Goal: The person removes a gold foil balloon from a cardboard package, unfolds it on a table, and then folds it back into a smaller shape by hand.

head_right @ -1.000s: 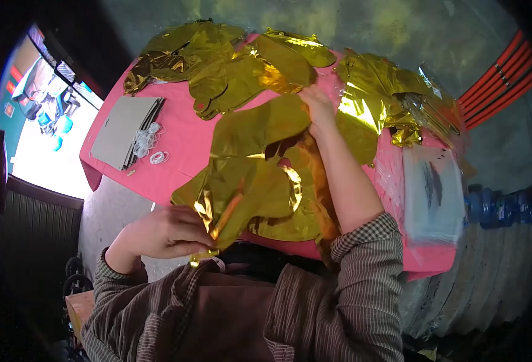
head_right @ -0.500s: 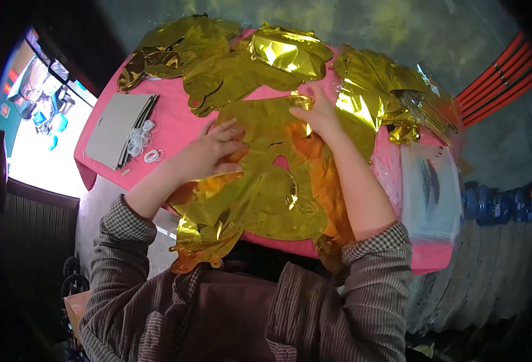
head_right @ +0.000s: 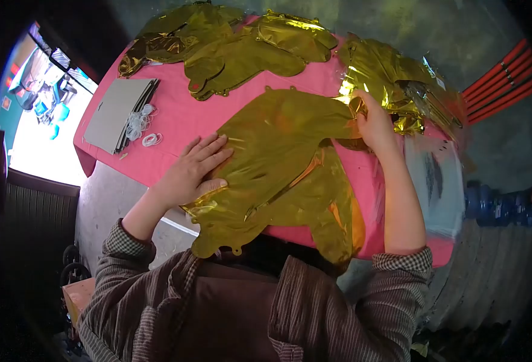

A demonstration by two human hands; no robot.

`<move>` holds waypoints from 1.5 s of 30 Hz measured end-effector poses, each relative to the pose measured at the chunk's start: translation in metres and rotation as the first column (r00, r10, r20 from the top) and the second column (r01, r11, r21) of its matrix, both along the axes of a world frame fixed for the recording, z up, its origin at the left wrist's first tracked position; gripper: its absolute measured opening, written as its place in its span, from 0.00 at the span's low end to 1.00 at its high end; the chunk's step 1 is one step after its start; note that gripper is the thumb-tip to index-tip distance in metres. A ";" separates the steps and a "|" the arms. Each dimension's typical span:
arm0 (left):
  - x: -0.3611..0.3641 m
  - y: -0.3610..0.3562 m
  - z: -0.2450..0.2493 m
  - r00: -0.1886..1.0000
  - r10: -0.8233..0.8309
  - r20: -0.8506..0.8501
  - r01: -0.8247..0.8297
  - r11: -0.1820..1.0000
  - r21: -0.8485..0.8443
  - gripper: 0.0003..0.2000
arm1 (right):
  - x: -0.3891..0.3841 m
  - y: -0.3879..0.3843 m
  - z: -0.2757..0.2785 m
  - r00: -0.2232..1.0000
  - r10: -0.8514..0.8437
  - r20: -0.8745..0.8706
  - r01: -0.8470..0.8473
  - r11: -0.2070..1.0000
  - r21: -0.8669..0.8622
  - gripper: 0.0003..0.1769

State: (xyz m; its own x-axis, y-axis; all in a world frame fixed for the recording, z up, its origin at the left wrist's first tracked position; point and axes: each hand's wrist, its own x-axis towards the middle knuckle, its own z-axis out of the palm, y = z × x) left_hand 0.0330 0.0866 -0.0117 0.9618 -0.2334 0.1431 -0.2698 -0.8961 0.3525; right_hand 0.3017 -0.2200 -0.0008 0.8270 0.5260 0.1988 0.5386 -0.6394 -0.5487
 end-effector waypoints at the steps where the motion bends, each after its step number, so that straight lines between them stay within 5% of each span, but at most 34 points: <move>1: -0.004 0.000 0.002 0.999 0.041 -0.009 -0.040 0.998 0.050 0.30 | -0.001 0.001 -0.001 1.000 0.002 0.002 -0.002 1.000 0.002 0.29; 4: -0.007 0.009 0.002 0.996 0.088 -0.011 -0.087 0.993 0.080 0.30 | -0.014 0.020 0.003 0.999 -0.047 0.018 0.048 0.995 -0.084 0.29; 6: -0.004 0.014 0.001 0.996 0.092 -0.003 -0.092 0.994 0.057 0.29 | -0.015 0.030 0.001 0.873 0.018 0.487 0.050 0.991 -0.126 0.30; 8: 0.001 0.014 0.001 0.991 0.125 -0.048 -0.121 0.988 0.091 0.30 | -0.027 0.039 0.001 0.792 0.044 0.608 0.067 0.985 -0.159 0.30; 12: 0.005 0.012 0.000 0.991 0.119 -0.053 -0.114 0.989 0.095 0.29 | -0.074 0.076 -0.015 0.943 0.255 0.215 -0.222 0.961 -0.165 0.35; 18: 0.001 0.025 0.004 0.990 0.136 -0.039 -0.137 0.989 -0.048 0.28 | -0.115 0.085 -0.038 0.839 0.542 0.047 -0.501 0.802 -0.326 0.41; 21: -0.009 0.037 0.010 0.992 0.126 0.028 -0.127 0.991 0.043 0.29 | -0.106 0.070 -0.028 0.837 0.545 -0.044 -0.528 0.783 -0.328 0.43; 24: -0.027 0.042 0.007 0.910 0.412 0.050 -0.413 0.911 -0.003 0.28 | -0.104 0.061 -0.027 0.836 0.548 -0.029 -0.523 0.779 -0.345 0.43; 27: -0.036 0.027 0.008 0.929 0.370 -0.013 -0.369 0.922 -0.117 0.25 | -0.105 0.063 -0.027 0.838 0.545 -0.026 -0.517 0.780 -0.352 0.43; 28: -0.035 0.024 0.002 0.939 0.304 0.162 -0.298 0.953 -0.060 0.21 | -0.105 0.064 -0.027 0.839 0.544 -0.025 -0.517 0.780 -0.352 0.43; 29: -0.034 0.021 0.003 0.939 0.303 0.163 -0.297 0.953 -0.061 0.21 | -0.105 0.065 -0.028 0.837 0.547 -0.009 -0.514 0.779 -0.359 0.43; 31: -0.032 0.015 0.010 0.860 0.412 -0.303 -0.506 0.767 -0.394 0.18 | -0.107 0.064 -0.028 0.835 0.551 0.002 -0.512 0.777 -0.365 0.43; 32: -0.032 0.015 0.014 0.858 0.414 -0.302 -0.508 0.767 -0.393 0.18 | -0.108 0.064 -0.026 0.838 0.546 -0.003 -0.507 0.775 -0.377 0.44; 34: -0.031 0.016 0.023 0.863 0.409 -0.296 -0.493 0.555 -0.670 0.18 | -0.108 0.065 -0.024 0.839 0.544 -0.007 -0.503 0.772 -0.388 0.44; 37: -0.034 0.029 0.045 0.891 0.241 -0.385 -0.437 0.224 -0.871 0.24 | -0.107 0.065 -0.026 0.844 0.536 0.003 -0.492 0.777 -0.393 0.44; 38: -0.039 0.038 0.055 0.890 0.241 -0.388 -0.445 0.267 -0.855 0.25 | -0.107 0.065 -0.025 0.842 0.540 0.000 -0.498 0.776 -0.386 0.44; 40: -0.043 0.049 0.064 0.889 0.267 -0.373 -0.413 0.113 -0.904 0.25 | -0.108 0.064 -0.026 0.840 0.542 -0.007 -0.504 0.777 -0.377 0.44; 42: -0.054 0.064 0.073 0.838 0.290 -0.461 -0.525 0.202 -0.827 0.21 | -0.105 0.062 -0.029 0.827 0.562 0.019 -0.516 0.772 -0.372 0.44; 43: -0.055 0.066 0.073 0.794 0.413 -0.446 -0.590 0.350 -0.727 0.18 | -0.104 0.061 -0.029 0.830 0.557 0.015 -0.513 0.775 -0.369 0.44; 44: -0.056 0.067 0.072 0.748 0.528 -0.401 -0.652 0.473 -0.593 0.14 | -0.104 0.060 -0.028 0.827 0.562 -0.001 -0.524 0.771 -0.362 0.45; 45: -0.053 0.070 0.053 0.812 0.556 -0.179 -0.550 0.624 -0.556 0.10 | -0.104 0.061 -0.027 0.822 0.569 -0.015 -0.537 0.766 -0.354 0.45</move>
